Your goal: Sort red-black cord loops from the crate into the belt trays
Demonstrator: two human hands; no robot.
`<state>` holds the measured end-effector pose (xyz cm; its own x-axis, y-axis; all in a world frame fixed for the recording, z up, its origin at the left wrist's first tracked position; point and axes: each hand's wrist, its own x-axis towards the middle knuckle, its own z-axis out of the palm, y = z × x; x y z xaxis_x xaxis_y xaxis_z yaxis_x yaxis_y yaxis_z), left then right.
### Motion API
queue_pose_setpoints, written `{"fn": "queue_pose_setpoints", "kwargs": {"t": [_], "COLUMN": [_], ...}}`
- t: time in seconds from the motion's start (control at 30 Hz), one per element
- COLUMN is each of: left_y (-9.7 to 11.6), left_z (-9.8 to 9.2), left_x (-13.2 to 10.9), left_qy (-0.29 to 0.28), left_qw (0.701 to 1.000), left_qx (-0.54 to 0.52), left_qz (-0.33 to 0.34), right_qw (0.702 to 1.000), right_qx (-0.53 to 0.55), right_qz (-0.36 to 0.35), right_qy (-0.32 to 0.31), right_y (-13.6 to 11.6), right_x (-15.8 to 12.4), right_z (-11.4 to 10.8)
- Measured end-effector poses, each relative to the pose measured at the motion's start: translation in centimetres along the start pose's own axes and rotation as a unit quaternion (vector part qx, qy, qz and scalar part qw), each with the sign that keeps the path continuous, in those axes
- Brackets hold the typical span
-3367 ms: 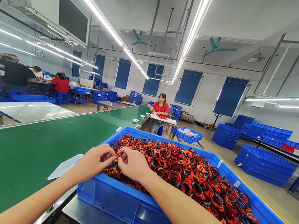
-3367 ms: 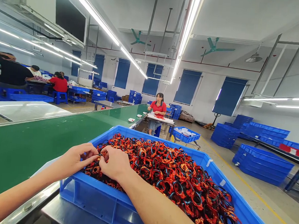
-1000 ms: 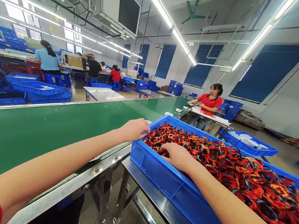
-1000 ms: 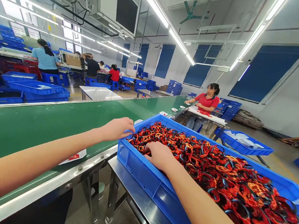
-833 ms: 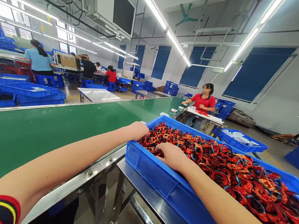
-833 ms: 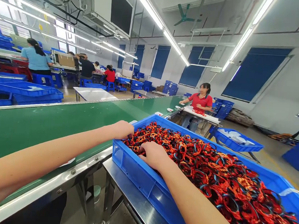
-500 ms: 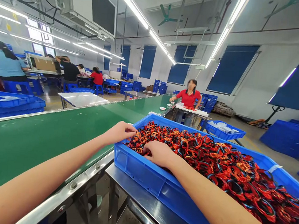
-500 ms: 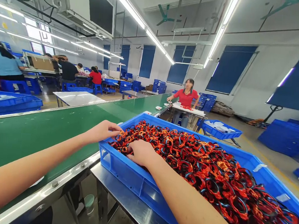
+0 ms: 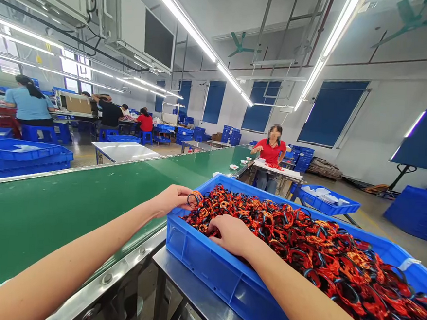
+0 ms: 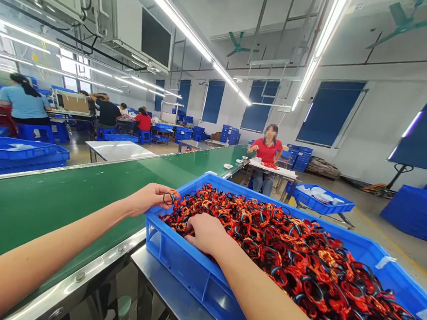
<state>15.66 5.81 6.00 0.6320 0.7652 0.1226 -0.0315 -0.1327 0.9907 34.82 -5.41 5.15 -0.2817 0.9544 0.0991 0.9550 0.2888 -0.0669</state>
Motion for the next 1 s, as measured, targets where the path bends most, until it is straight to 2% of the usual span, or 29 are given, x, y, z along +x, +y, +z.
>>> {"fn": "queue_pose_setpoints", "kwargs": {"t": [0.4, 0.6, 0.73, 0.83, 0.93, 1.0], "left_y": [-0.8, -0.9, -1.1, -1.5, -2.5, -3.7], "left_z": [-1.1, -1.2, -1.5, -3.3, -6.4, -8.5], "left_x": [0.7, 0.5, 0.7, 1.1, 1.1, 0.9], "left_qy": [0.015, 0.004, 0.028, 0.086, 0.161, 0.191], "left_qw": [0.993, 0.995, 0.998, 0.995, 0.979, 0.961], "left_qx": [-0.113, -0.096, -0.05, 0.012, 0.109, 0.197], "left_qz": [0.011, 0.022, 0.034, 0.051, 0.059, 0.044], "right_qw": [1.0, 1.0, 1.0, 1.0, 1.0, 1.0], "right_qx": [0.009, 0.016, 0.016, 0.018, 0.021, 0.026], "right_qz": [0.002, 0.004, 0.0, 0.001, 0.0, 0.005], "right_qy": [-0.009, -0.006, -0.005, -0.002, -0.002, -0.005], "right_y": [-0.2, -0.3, -0.1, 0.0, 0.0, 0.0], "right_x": [0.0, -0.1, -0.1, -0.1, 0.0, 0.0], "right_z": [-0.2, -0.2, -0.2, -0.1, 0.0, 0.1]}}
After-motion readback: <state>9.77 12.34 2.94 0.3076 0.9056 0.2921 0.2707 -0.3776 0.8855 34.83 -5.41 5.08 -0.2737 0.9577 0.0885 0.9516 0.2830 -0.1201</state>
